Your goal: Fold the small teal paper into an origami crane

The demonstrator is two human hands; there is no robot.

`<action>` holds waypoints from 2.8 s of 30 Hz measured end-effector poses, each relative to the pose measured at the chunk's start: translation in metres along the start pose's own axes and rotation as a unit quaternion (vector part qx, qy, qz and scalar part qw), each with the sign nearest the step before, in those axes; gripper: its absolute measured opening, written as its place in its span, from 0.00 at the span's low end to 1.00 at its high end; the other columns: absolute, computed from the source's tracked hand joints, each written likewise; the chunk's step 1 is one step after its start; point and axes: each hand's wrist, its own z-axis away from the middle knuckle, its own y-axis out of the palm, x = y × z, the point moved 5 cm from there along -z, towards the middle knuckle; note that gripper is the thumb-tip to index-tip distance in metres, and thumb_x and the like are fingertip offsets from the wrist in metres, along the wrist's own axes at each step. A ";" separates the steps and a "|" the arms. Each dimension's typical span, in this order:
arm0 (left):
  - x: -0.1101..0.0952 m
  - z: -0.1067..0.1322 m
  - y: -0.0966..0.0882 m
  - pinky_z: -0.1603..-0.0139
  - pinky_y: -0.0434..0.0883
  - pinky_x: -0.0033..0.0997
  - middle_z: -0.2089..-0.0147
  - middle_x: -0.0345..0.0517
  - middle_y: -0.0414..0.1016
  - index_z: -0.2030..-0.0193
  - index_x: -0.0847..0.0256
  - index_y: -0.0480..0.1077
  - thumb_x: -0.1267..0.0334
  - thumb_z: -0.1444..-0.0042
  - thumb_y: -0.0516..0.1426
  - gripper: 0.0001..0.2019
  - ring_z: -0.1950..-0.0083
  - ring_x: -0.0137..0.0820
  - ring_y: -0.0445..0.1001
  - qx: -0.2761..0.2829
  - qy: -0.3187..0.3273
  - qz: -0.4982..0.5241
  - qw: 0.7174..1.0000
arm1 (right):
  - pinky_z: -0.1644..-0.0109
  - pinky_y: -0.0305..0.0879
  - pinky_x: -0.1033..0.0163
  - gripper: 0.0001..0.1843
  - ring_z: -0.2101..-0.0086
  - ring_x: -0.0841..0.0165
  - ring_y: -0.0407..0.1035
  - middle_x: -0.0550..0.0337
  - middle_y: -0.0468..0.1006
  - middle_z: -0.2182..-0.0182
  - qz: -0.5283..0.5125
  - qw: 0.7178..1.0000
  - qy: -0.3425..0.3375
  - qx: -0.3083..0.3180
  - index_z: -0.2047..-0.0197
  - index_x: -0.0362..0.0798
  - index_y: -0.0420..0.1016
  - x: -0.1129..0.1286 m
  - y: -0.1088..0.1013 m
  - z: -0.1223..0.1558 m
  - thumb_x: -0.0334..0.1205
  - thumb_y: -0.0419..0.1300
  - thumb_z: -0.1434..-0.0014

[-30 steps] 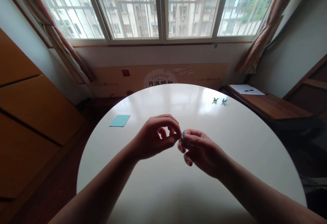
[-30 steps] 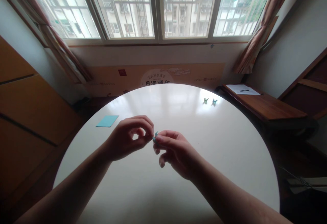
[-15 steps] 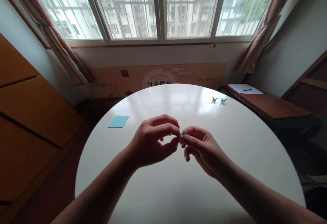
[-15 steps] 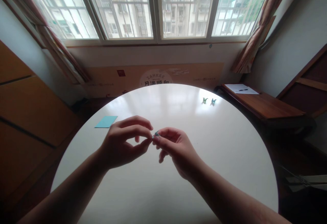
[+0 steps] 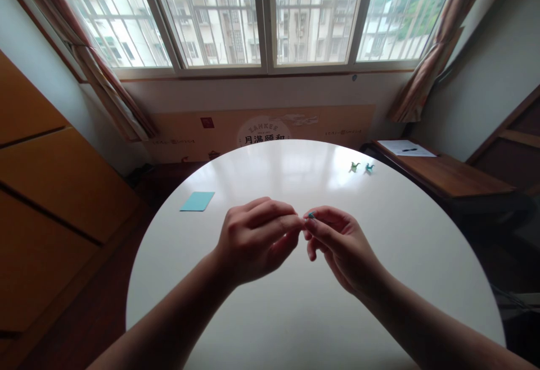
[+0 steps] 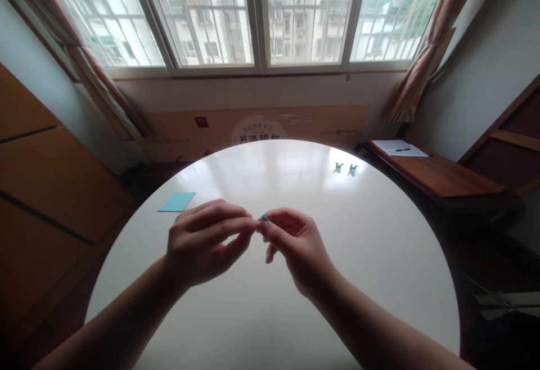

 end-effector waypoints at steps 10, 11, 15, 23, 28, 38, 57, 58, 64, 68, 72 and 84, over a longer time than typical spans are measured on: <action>-0.007 0.006 0.005 0.69 0.72 0.28 0.64 0.42 0.81 0.59 0.56 0.75 0.72 0.43 0.64 0.08 0.70 0.28 0.75 -0.013 0.018 -0.038 0.999 | 0.78 0.65 0.69 0.06 0.75 0.72 0.64 0.62 0.74 0.76 -0.001 1.000 -0.016 0.006 0.70 0.47 0.81 0.002 -0.001 0.001 0.40 0.72 0.47; -0.007 0.005 0.005 0.69 0.73 0.28 0.64 0.42 0.81 0.59 0.56 0.76 0.72 0.43 0.65 0.08 0.71 0.28 0.75 -0.015 0.016 -0.034 0.999 | 0.78 0.64 0.69 0.06 0.76 0.72 0.64 0.62 0.73 0.76 0.000 1.000 -0.018 0.003 0.71 0.47 0.80 0.004 -0.001 0.001 0.40 0.71 0.47; -0.005 0.003 0.007 0.71 0.74 0.25 0.66 0.41 0.80 0.62 0.57 0.77 0.74 0.44 0.64 0.07 0.71 0.27 0.76 -0.050 -0.045 0.018 0.998 | 0.79 0.62 0.69 0.09 0.77 0.74 0.60 0.63 0.71 0.76 0.010 1.000 -0.015 -0.007 0.73 0.46 0.76 0.008 -0.002 0.001 0.40 0.69 0.46; 0.019 0.013 0.031 0.82 0.69 0.20 0.63 0.49 0.78 0.65 0.64 0.80 0.65 0.44 0.66 0.04 0.73 0.26 0.74 -0.018 -0.322 0.245 0.914 | 0.76 0.65 0.69 0.10 0.71 0.70 0.67 0.60 0.75 0.74 0.000 1.000 -0.007 -0.030 0.68 0.48 0.82 0.001 -0.009 -0.004 0.45 0.74 0.48; 0.027 0.018 0.037 0.84 0.67 0.20 0.67 0.47 0.77 0.67 0.64 0.80 0.63 0.45 0.66 0.06 0.73 0.27 0.72 -0.016 -0.382 0.281 0.880 | 0.76 0.66 0.70 0.12 0.69 0.69 0.68 0.59 0.76 0.72 0.013 0.999 0.022 -0.027 0.67 0.48 0.83 -0.004 -0.011 -0.007 0.46 0.75 0.48; 0.041 0.027 0.041 0.86 0.64 0.18 0.79 0.39 0.71 0.67 0.64 0.77 0.59 0.47 0.66 0.09 0.78 0.24 0.66 0.007 -0.512 0.381 0.770 | 0.75 0.68 0.69 0.16 0.64 0.66 0.69 0.55 0.79 0.63 0.038 0.998 0.051 -0.012 0.60 0.50 0.84 -0.008 -0.008 -0.008 0.51 0.73 0.47; 0.046 0.030 0.046 0.83 0.64 0.18 0.77 0.36 0.69 0.68 0.65 0.73 0.63 0.45 0.61 0.06 0.78 0.22 0.64 0.029 -0.509 0.383 0.770 | 0.74 0.67 0.68 0.16 0.64 0.65 0.68 0.54 0.78 0.66 0.084 0.995 0.058 -0.010 0.63 0.48 0.85 -0.014 -0.009 -0.009 0.51 0.74 0.49; 0.046 0.030 0.046 0.83 0.63 0.18 0.77 0.36 0.69 0.68 0.65 0.73 0.64 0.44 0.61 0.06 0.79 0.21 0.63 0.030 -0.507 0.385 0.771 | 0.74 0.68 0.68 0.17 0.63 0.64 0.68 0.53 0.79 0.65 0.082 0.995 0.059 -0.003 0.61 0.48 0.85 -0.013 -0.008 -0.009 0.52 0.73 0.48; 0.050 0.029 0.044 0.82 0.65 0.18 0.75 0.38 0.71 0.65 0.64 0.74 0.61 0.43 0.62 0.08 0.76 0.23 0.66 0.039 -0.496 0.403 0.768 | 0.75 0.68 0.66 0.23 0.63 0.62 0.69 0.50 0.78 0.60 0.054 0.991 0.123 -0.020 0.57 0.47 0.82 -0.020 -0.014 -0.013 0.60 0.63 0.40; 0.052 0.027 0.044 0.82 0.66 0.19 0.74 0.39 0.72 0.65 0.64 0.76 0.61 0.45 0.64 0.08 0.74 0.25 0.67 0.050 -0.489 0.408 0.769 | 0.78 0.64 0.68 0.24 0.68 0.66 0.67 0.54 0.75 0.67 0.053 0.977 0.202 0.033 0.64 0.46 0.79 -0.026 -0.013 -0.014 0.61 0.61 0.40; 0.052 0.026 0.043 0.83 0.65 0.19 0.77 0.39 0.71 0.67 0.64 0.77 0.61 0.46 0.65 0.08 0.75 0.25 0.65 0.079 -0.482 0.404 0.774 | 0.79 0.61 0.71 0.21 0.71 0.70 0.64 0.59 0.70 0.72 0.050 0.976 0.200 0.069 0.65 0.45 0.77 -0.022 -0.011 -0.013 0.57 0.67 0.43; 0.059 0.030 0.043 0.78 0.70 0.21 0.60 0.48 0.76 0.53 0.62 0.76 0.51 0.44 0.65 0.18 0.61 0.33 0.73 0.129 -0.505 0.443 0.729 | 0.79 0.58 0.72 0.19 0.74 0.73 0.62 0.63 0.69 0.73 0.028 0.984 0.160 0.069 0.69 0.45 0.75 -0.008 -0.013 -0.018 0.52 0.74 0.48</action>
